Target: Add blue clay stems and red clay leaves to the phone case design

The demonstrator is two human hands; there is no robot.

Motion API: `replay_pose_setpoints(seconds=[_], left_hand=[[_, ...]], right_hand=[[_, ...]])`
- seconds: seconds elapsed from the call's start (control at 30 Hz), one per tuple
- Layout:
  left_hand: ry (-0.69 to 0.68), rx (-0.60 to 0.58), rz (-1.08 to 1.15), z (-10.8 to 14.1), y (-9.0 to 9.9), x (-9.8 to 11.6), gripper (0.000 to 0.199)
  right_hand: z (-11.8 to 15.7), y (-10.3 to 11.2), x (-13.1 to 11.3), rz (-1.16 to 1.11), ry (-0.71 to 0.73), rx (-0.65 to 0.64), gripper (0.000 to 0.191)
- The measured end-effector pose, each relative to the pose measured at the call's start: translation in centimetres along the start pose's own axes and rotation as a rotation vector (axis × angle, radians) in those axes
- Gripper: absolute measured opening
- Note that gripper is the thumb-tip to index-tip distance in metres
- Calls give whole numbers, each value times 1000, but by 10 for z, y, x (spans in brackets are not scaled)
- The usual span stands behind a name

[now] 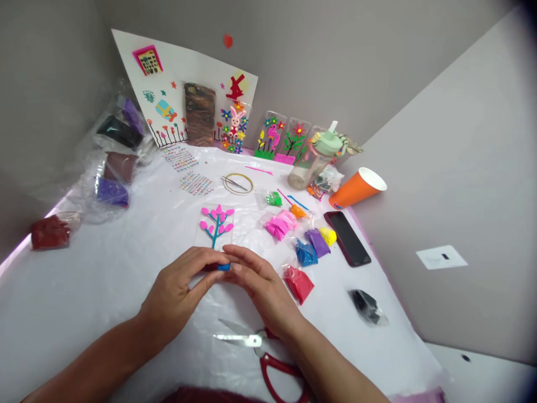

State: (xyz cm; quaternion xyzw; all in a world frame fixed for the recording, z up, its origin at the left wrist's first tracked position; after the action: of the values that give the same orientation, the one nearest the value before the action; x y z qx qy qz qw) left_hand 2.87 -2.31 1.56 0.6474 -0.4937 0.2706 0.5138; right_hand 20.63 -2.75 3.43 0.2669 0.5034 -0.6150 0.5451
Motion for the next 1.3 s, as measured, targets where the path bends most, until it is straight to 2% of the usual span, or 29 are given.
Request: replay_pose_setpoints(seconds=[0.07, 0.13, 0.23, 0.3, 0.4, 0.53, 0.63, 0.73, 0.83, 0.93, 1.03, 1.17, 1.3], left_hand=[[132, 28, 82, 0, 1, 2, 6], [199, 46, 137, -1, 1, 4, 9], [196, 9, 162, -2, 1, 5, 15], [180, -25, 155, -4, 1, 6, 11], [213, -8, 140, -5, 2, 7, 9], [226, 16, 102, -2, 2, 7, 17], [123, -45, 26, 2, 0, 3, 13], [42, -101, -18, 7, -3, -1, 10], [24, -68, -24, 8, -4, -3, 12], [-77, -41, -22, 7, -2, -2, 26], [-176, -41, -10, 6, 0, 0, 21], [-211, -30, -4, 4, -1, 3, 22], [-209, -44, -2, 4, -3, 3, 18]], right_hand=[[1, 0, -3, 106, 76, 22, 28], [2, 0, -4, 177, 132, 41, 24], [4, -1, -2, 261, 216, 80, 22], [6, -2, -1, 313, 275, 115, 20], [9, -2, -2, 396, 359, 152, 15], [12, -5, -5, 504, 445, 103, 17], [12, -9, -2, 510, 396, 31, 20], [9, -9, 2, 408, 259, 35, 15], [5, -8, 3, 257, 145, 49, 16], [3, -6, 0, 176, 130, 20, 19], [1, -5, -2, 77, 100, -15, 22], [-1, -1, -2, 20, 33, -2, 31], [-1, 0, -1, 39, 2, -7, 32]])
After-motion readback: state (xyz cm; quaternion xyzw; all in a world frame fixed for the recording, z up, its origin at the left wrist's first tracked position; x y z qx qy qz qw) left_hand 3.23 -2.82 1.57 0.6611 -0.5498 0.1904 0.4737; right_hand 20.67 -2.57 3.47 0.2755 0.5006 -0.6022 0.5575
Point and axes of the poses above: each hand's wrist, its own z-axis away from the middle knuckle, its own y-axis out of the back of the hand, x = y × z, the point moved 1 cm from there along -z, towards the middle knuckle, and after that the axes turned 5 degrees about x, right-handed, at the moved point
